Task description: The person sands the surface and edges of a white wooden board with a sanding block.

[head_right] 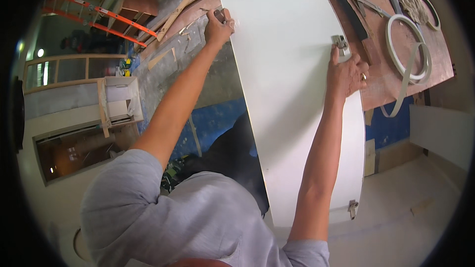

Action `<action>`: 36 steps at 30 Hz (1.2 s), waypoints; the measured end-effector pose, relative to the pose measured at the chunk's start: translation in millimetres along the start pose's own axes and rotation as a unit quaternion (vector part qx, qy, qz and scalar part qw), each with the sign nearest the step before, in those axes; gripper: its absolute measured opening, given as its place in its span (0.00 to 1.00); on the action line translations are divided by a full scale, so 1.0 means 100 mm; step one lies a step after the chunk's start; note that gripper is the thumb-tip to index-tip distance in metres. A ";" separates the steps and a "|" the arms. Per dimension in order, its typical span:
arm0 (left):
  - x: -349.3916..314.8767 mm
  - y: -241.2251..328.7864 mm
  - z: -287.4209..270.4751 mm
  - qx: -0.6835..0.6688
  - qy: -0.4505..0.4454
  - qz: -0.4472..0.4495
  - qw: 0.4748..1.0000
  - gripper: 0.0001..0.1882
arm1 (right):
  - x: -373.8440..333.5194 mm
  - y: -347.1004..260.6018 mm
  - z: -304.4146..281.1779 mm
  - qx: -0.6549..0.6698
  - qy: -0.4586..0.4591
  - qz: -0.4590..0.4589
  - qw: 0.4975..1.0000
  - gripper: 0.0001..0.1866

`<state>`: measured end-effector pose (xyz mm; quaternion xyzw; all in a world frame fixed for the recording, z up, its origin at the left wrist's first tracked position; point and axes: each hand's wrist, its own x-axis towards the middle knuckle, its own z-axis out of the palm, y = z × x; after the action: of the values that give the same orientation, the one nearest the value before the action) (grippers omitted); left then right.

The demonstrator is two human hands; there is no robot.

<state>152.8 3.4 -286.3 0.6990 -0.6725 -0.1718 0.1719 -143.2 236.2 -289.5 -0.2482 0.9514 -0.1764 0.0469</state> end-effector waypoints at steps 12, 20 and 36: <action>0.02 -0.06 -0.02 0.056 -0.010 0.038 0.998 0.42 | -1.07 0.64 -0.07 -0.120 -0.038 -0.284 0.951 0.53; -0.17 0.15 -0.19 -0.017 -0.045 -0.024 0.999 0.37 | -1.10 0.66 -0.01 -0.130 -0.015 -0.273 0.953 0.53; -1.26 -0.29 -0.05 0.046 0.022 0.066 0.997 0.43 | -1.10 0.70 0.16 -0.048 0.052 -0.294 0.953 0.51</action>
<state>175.6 130.2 -294.5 0.6640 -0.7203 -0.1136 0.1653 -76.3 342.4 -329.4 -0.5094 0.8447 -0.1496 -0.0682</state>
